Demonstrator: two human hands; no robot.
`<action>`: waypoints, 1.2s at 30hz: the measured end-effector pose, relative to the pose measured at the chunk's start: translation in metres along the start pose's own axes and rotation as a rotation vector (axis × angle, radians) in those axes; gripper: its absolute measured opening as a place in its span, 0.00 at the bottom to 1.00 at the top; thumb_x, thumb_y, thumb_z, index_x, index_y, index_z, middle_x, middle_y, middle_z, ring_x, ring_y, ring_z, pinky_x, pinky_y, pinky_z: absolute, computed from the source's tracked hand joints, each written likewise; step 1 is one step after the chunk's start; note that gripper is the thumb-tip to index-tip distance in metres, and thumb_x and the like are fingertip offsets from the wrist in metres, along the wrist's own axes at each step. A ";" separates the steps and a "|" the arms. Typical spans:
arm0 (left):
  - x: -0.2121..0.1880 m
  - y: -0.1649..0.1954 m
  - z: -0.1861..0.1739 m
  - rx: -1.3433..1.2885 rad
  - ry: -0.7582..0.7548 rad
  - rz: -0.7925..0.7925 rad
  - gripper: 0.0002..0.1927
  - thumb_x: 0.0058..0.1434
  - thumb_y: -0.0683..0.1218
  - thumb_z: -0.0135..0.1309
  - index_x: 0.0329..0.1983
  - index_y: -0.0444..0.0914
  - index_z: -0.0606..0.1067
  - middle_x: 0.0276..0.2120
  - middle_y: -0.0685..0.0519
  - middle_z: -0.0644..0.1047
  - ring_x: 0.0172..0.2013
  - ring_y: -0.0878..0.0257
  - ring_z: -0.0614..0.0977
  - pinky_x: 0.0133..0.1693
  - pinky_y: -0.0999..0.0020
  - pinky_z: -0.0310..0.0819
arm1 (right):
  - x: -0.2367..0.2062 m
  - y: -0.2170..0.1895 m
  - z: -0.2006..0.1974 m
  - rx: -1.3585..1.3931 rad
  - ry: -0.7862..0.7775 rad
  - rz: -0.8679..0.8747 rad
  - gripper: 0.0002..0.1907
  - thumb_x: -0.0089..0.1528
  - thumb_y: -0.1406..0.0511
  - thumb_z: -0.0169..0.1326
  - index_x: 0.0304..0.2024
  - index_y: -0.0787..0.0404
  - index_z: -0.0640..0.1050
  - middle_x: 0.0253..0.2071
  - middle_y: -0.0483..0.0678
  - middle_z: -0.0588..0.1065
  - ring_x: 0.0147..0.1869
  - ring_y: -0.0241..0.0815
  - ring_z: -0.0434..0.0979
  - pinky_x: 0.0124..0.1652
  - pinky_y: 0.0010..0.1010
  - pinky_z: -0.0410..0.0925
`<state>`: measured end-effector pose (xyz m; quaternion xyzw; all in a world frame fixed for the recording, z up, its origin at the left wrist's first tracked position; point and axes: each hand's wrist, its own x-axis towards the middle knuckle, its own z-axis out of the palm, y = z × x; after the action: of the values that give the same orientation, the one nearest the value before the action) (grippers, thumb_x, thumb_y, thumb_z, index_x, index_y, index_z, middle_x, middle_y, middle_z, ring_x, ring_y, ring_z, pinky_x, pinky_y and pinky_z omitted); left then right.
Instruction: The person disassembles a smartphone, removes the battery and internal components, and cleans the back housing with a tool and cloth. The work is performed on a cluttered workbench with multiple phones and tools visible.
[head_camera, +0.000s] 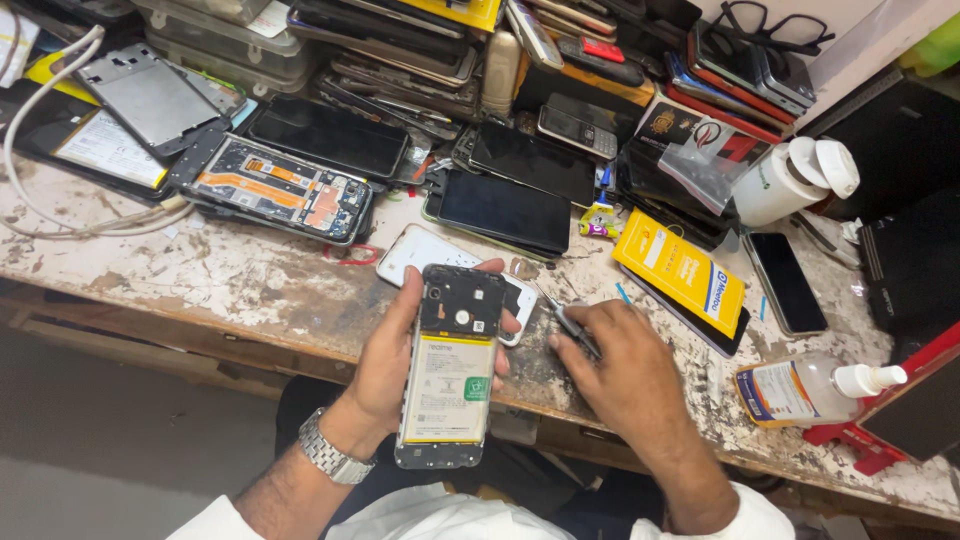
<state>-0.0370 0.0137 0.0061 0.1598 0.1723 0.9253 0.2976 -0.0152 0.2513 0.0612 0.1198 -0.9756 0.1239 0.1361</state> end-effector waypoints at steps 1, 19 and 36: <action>0.002 0.001 -0.001 -0.011 -0.006 0.016 0.42 0.74 0.70 0.24 0.79 0.38 0.55 0.49 0.43 0.78 0.43 0.55 0.84 0.45 0.59 0.82 | 0.000 0.001 0.004 -0.023 0.007 0.007 0.18 0.59 0.58 0.61 0.46 0.62 0.81 0.40 0.53 0.77 0.46 0.51 0.78 0.46 0.42 0.71; 0.009 0.006 0.002 0.102 0.202 0.090 0.37 0.73 0.65 0.26 0.74 0.39 0.62 0.42 0.46 0.80 0.35 0.61 0.84 0.38 0.63 0.83 | 0.012 -0.034 -0.015 0.516 0.274 -0.081 0.08 0.61 0.70 0.63 0.44 0.63 0.80 0.35 0.48 0.80 0.35 0.36 0.78 0.36 0.26 0.71; 0.006 -0.001 0.013 0.226 0.285 0.078 0.36 0.71 0.66 0.29 0.76 0.45 0.62 0.40 0.54 0.79 0.34 0.67 0.80 0.38 0.68 0.80 | 0.031 -0.069 -0.033 0.324 0.219 -0.358 0.09 0.63 0.70 0.62 0.46 0.64 0.81 0.37 0.49 0.79 0.37 0.41 0.82 0.34 0.31 0.73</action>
<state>-0.0364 0.0208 0.0182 0.0660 0.3092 0.9242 0.2141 -0.0178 0.1887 0.1155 0.2966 -0.8857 0.2649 0.2396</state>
